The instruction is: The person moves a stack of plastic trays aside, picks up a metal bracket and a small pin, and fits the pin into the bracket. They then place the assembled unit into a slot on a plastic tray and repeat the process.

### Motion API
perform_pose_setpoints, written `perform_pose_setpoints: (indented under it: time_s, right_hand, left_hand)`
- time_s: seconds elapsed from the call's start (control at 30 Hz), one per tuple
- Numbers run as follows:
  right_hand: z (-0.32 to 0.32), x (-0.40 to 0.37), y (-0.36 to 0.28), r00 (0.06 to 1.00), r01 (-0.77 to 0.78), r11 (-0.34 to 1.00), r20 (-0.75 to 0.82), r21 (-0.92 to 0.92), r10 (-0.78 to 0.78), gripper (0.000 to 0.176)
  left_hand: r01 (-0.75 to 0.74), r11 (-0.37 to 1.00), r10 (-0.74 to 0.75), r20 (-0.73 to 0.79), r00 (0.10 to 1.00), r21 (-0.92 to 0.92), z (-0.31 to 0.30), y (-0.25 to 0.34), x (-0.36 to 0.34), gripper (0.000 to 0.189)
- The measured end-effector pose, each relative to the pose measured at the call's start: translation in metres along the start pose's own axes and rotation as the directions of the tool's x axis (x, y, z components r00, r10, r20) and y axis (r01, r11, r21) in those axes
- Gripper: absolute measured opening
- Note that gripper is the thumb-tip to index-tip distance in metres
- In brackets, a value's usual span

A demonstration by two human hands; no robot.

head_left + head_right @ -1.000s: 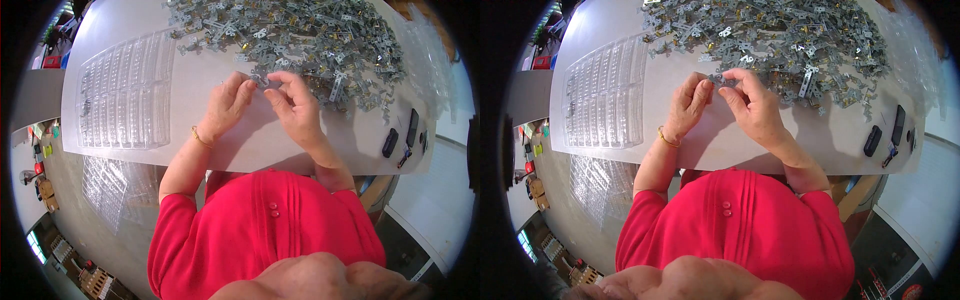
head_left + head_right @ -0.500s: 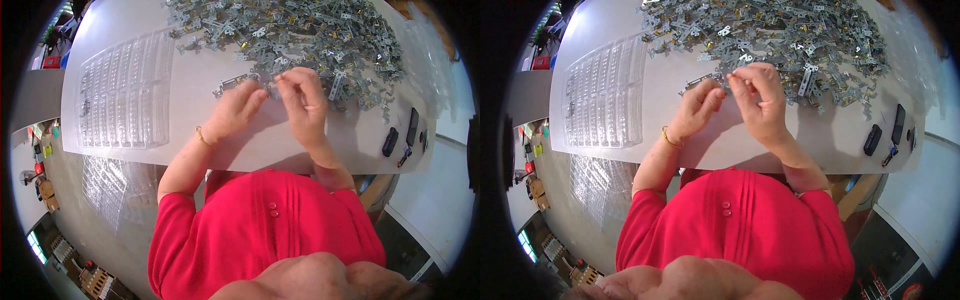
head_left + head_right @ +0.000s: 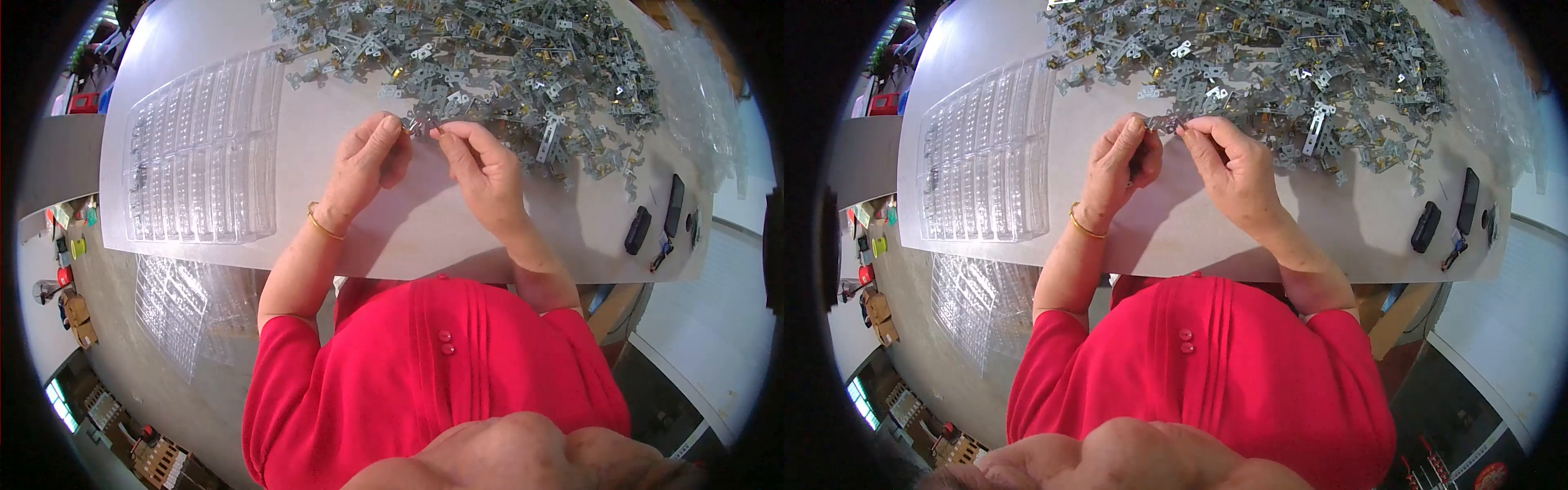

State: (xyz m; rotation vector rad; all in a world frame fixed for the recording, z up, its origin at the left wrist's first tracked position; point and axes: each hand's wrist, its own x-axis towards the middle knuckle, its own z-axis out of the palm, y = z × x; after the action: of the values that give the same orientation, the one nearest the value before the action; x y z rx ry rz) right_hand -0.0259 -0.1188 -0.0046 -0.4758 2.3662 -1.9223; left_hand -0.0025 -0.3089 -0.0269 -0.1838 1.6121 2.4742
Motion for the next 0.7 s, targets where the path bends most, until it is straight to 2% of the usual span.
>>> perform_pose_setpoints:
  time_s: [0.47, 0.57, 0.7]
  right_hand:
    - [-0.0044, -0.0009, -0.0060, 0.999, -0.034, 0.999, 0.033, -0.025, 0.034, 0.010]
    - [-0.0075, -0.0009, -0.0029, 0.997, -0.049, 0.998, 0.062, -0.037, 0.051, 0.012]
    - [-0.0096, -0.0006, -0.0059, 0.986, -0.140, 0.990, 0.095, 0.001, 0.139, 0.016]
  left_hand:
    - [-0.046, 0.993, 0.041, 0.047, 0.998, 0.108, -0.0025, -0.0016, -0.0006, 0.038]
    - [-0.120, 0.959, 0.111, 0.049, 0.993, 0.256, -0.0007, 0.0018, -0.0031, 0.037]
    - [-0.162, 0.934, 0.144, 0.079, 0.986, 0.317, -0.0061, 0.0002, -0.0033, 0.037]
